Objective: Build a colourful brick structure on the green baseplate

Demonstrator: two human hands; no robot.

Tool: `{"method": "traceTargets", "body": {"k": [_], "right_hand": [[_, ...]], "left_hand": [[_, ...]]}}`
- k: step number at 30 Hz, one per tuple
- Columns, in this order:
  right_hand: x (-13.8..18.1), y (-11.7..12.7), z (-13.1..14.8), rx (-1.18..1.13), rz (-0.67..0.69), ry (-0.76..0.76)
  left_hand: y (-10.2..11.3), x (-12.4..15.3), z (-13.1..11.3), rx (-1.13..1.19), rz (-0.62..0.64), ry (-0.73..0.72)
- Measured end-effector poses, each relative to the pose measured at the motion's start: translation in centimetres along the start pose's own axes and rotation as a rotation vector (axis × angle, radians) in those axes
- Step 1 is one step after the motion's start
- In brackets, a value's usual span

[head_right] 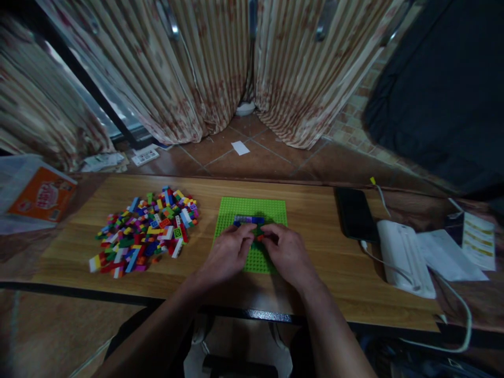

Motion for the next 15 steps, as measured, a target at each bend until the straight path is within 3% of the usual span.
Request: {"method": "traceTargets", "body": {"k": [9,15], "right_hand": [[-0.32,0.12,0.26,0.083,0.025,-0.053],[-0.49,0.16,0.31,0.097,0.004,-0.061]], "left_hand": [[-0.61,-0.12,-0.19,0.007,0.013,-0.027],[-0.32,-0.16,-0.3,0.082,0.0,0.032]]}}
Point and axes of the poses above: each hand's wrist, its own x-axis away from the middle knuckle, its own y-axis out of the back of the hand, z = x × y, the point moved 5 cm from there along -x, towards the middle knuckle, and after that the axes turned 8 degrees about x, right-handed, at the moved point
